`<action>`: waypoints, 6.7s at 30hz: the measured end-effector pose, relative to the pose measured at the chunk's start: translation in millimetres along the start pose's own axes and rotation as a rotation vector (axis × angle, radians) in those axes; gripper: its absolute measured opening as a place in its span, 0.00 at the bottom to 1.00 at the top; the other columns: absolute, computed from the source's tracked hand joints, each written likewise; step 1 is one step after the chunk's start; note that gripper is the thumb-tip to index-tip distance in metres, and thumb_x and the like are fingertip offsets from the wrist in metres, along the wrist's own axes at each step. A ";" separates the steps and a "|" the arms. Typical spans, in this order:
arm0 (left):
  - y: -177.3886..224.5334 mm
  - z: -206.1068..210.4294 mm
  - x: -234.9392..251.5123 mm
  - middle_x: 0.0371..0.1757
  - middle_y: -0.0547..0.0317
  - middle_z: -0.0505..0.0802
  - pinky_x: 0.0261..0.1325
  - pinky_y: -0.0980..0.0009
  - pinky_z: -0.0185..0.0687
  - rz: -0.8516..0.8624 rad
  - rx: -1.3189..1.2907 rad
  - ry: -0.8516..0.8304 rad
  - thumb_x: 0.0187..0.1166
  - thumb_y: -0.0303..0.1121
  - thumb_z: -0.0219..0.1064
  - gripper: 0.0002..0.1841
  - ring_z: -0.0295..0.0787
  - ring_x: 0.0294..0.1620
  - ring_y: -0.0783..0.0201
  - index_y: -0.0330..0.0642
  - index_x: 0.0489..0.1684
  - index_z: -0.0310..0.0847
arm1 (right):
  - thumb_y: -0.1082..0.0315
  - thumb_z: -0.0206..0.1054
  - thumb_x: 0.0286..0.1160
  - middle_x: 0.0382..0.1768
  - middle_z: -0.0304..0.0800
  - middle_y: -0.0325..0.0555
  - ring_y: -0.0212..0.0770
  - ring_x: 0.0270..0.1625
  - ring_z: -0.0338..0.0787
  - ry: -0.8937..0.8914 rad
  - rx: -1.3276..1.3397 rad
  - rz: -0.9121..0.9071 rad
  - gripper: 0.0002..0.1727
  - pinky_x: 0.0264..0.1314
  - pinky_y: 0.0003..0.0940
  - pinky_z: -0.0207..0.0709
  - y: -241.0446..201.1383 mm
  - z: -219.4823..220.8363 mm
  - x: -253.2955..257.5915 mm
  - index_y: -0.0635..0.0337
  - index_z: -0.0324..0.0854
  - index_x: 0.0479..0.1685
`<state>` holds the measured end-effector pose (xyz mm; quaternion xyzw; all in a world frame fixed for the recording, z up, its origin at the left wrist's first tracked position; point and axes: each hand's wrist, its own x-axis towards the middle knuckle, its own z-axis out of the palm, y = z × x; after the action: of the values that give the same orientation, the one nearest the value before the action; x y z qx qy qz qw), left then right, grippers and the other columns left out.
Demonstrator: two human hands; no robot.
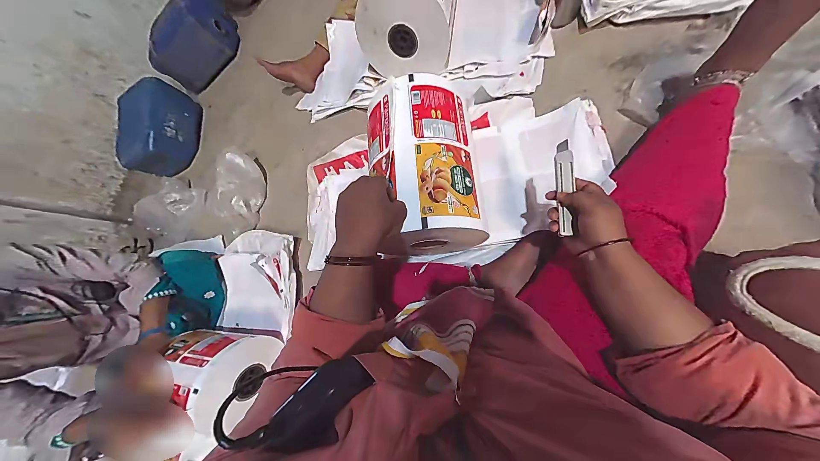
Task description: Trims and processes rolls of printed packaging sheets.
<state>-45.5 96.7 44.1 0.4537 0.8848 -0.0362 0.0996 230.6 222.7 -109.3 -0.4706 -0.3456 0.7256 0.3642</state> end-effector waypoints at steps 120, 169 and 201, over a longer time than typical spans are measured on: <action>-26.9 -5.3 17.5 0.58 0.48 0.88 0.45 0.43 0.87 0.696 0.532 0.108 0.80 0.36 0.67 0.07 0.82 0.67 0.40 0.52 0.43 0.93 | 0.73 0.57 0.85 0.42 0.89 0.51 0.37 0.21 0.84 0.045 -0.153 0.026 0.21 0.21 0.29 0.79 13.0 1.7 5.9 0.61 0.68 0.75; -53.6 37.1 2.1 0.39 0.39 0.90 0.46 0.35 0.82 0.004 -0.336 0.118 0.81 0.53 0.68 0.24 0.90 0.43 0.39 0.36 0.50 0.83 | 0.75 0.56 0.84 0.41 0.88 0.49 0.35 0.20 0.82 0.030 -0.201 0.028 0.21 0.18 0.27 0.76 14.9 10.0 1.1 0.63 0.66 0.75; -78.4 25.2 57.0 0.51 0.37 0.91 0.64 0.33 0.73 0.295 -0.586 -0.198 0.88 0.42 0.63 0.17 0.87 0.58 0.40 0.34 0.53 0.88 | 0.74 0.58 0.82 0.48 0.88 0.53 0.37 0.27 0.85 0.109 -0.548 -0.030 0.35 0.27 0.34 0.81 26.1 12.4 13.9 0.59 0.53 0.90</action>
<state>-137.8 92.3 5.5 0.5231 0.7687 0.1902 0.3152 209.7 219.7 -133.4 -0.5848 -0.5155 0.5733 0.2522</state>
